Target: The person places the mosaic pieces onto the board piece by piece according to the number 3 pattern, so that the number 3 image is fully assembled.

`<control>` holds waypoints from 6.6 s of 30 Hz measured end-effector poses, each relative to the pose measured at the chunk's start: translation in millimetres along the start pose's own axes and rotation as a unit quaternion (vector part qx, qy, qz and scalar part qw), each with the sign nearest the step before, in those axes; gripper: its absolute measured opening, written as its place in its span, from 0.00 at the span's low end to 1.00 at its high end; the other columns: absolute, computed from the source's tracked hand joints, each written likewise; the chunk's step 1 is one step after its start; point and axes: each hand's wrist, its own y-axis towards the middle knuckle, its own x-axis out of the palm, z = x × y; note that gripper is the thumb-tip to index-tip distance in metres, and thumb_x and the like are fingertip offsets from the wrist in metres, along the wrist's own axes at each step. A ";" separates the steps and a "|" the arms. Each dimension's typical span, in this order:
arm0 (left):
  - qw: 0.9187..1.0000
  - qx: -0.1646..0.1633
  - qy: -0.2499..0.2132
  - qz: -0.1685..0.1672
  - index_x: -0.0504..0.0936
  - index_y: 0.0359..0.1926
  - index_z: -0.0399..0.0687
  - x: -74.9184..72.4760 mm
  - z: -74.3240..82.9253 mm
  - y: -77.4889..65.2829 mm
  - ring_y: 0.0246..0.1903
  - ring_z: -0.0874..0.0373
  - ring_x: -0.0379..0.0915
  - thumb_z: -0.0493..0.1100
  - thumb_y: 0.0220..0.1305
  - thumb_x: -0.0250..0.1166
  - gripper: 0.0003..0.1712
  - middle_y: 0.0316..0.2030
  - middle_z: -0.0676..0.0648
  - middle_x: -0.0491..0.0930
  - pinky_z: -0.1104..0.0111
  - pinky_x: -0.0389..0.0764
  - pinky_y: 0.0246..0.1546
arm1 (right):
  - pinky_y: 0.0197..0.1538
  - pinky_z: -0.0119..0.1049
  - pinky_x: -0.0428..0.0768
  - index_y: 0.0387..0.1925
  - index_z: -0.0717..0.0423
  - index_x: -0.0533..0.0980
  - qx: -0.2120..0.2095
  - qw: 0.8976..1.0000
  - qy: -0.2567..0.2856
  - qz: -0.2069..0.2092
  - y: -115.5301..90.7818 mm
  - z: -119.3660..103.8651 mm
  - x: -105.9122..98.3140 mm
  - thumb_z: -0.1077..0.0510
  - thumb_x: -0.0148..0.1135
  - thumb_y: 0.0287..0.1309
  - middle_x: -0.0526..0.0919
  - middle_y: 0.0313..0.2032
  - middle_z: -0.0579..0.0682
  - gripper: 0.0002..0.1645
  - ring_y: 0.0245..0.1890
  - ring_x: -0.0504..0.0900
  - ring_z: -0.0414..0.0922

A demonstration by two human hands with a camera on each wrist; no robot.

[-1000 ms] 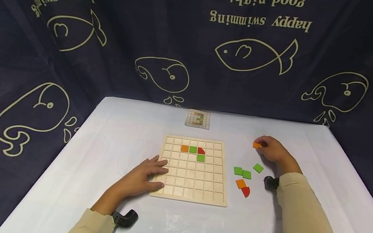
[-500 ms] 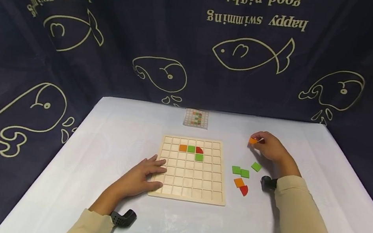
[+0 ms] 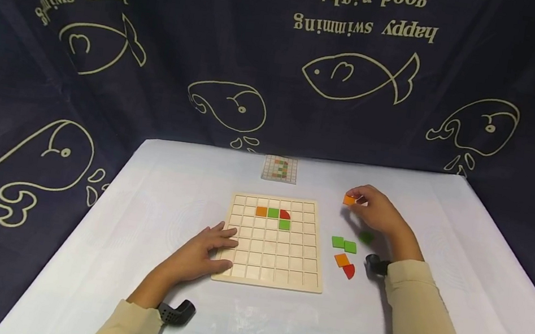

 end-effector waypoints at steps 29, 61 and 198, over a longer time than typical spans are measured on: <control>1.000 -0.001 -0.006 0.000 0.81 0.59 0.42 1.3 -0.7 -0.1 0.74 0.42 0.48 0.46 0.61 0.71 0.26 0.68 0.44 0.69 0.42 0.45 0.71 | 0.47 0.39 0.75 0.49 0.54 0.79 -0.086 0.993 0.079 -0.033 -22.5 -50.6 40.2 0.64 0.64 0.64 0.78 0.47 0.49 0.12 0.46 0.74 0.47; 1.000 0.000 -0.002 -0.003 0.81 0.59 0.43 -0.4 1.2 0.3 0.74 0.43 0.48 0.46 0.60 0.71 0.26 0.68 0.45 0.69 0.43 0.45 0.72 | 0.44 0.42 0.74 0.49 0.56 0.77 -0.063 0.985 0.098 -0.128 -19.0 -79.5 84.4 0.65 0.64 0.63 0.77 0.45 0.51 0.13 0.41 0.73 0.49; 1.000 0.002 -0.007 -0.001 0.82 0.58 0.42 -0.3 3.9 -1.1 0.74 0.41 0.48 0.44 0.60 0.71 0.26 0.68 0.43 0.69 0.43 0.45 0.72 | 0.45 0.44 0.75 0.49 0.58 0.80 -0.068 0.993 -0.048 -0.084 -48.1 -47.0 46.2 0.67 0.64 0.60 0.78 0.41 0.47 0.15 0.40 0.72 0.46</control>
